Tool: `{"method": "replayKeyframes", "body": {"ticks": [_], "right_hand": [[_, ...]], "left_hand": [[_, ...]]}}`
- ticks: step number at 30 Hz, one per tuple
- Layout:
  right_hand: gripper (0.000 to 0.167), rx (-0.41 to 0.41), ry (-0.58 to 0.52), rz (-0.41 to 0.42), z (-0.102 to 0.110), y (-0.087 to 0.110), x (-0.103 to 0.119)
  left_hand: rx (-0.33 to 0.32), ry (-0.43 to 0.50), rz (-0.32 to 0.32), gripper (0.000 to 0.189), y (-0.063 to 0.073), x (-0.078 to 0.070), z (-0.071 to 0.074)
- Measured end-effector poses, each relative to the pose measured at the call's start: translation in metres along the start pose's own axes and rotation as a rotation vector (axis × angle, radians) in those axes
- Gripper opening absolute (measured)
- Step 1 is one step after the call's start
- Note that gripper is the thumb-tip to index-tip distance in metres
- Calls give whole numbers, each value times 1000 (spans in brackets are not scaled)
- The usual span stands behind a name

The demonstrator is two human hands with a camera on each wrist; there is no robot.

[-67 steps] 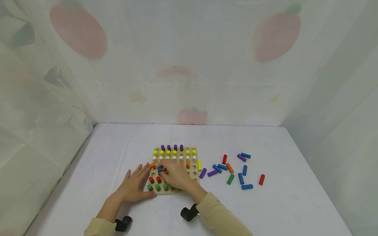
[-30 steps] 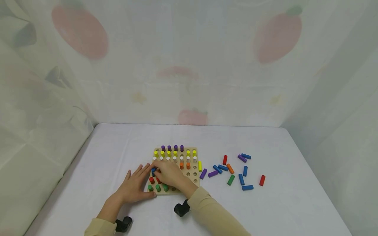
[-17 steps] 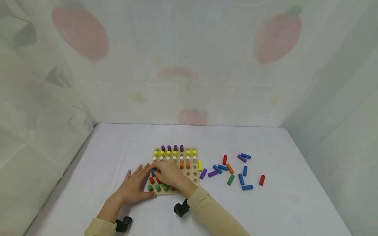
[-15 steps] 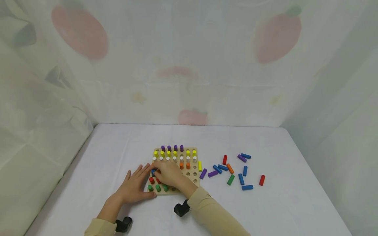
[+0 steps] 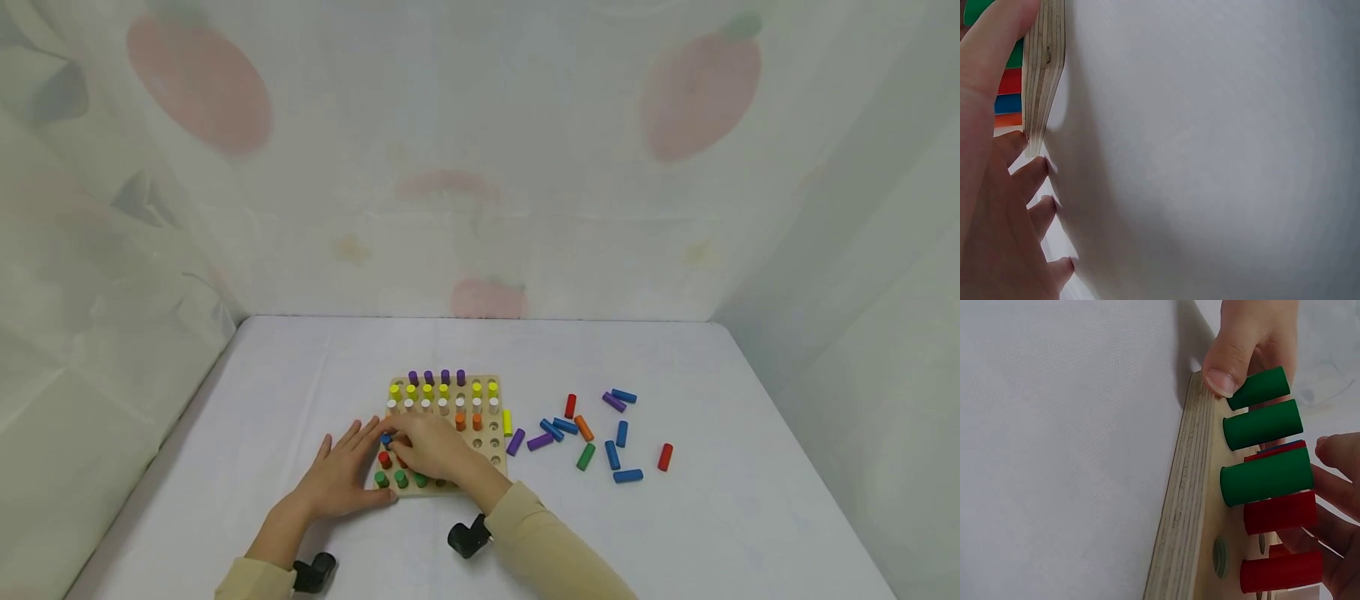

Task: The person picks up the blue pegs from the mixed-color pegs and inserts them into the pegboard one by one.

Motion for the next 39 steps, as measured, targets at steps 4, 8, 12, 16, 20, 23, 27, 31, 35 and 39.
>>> {"method": "replayKeyframes", "body": {"ticks": [4, 8, 12, 16, 20, 23, 27, 31, 35, 39], "right_hand": [[32, -39, -4, 13, 6, 7, 0], [29, -80, -15, 3, 14, 15, -3], [25, -107, -50, -41, 21, 25, -12], [25, -155, -94, -71, 31, 35, -22], [25, -197, -113, -108, 39, 45, -34], [25, -229, -142, -120, 45, 53, -41], [23, -284, -160, -121, 52, 63, -49], [23, -324, -156, -141, 56, 72, -59], [23, -341, -166, -187, 59, 80, -69], [24, -344, -179, -245, 61, 90, -79]], "left_hand": [[0, 4, -1, 106, 0, 0, 0], [-1, 17, -1, 106, 1, -2, 0], [-7, 20, -4, 106, 1, -3, 1], [-17, 10, -7, 106, 1, -3, 2], [-18, 10, 0, 107, 1, -2, 1], [-16, 13, 6, 107, 0, -2, 0], [-16, 13, 9, 107, 0, -1, 0], [-15, 10, 11, 107, -1, 0, -1], [-14, 6, 12, 107, -1, 1, -1], [-13, 5, 14, 107, -1, 1, -1]]}}
Point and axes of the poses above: each hand's wrist, its own y-axis away from the middle knuckle, its own z-axis out of the back of the hand, x = y × z, the point moved 10 cm from there along -y, towards the middle knuckle, and after that the axes turned 12 degrees about y, right-handed, at the moved point
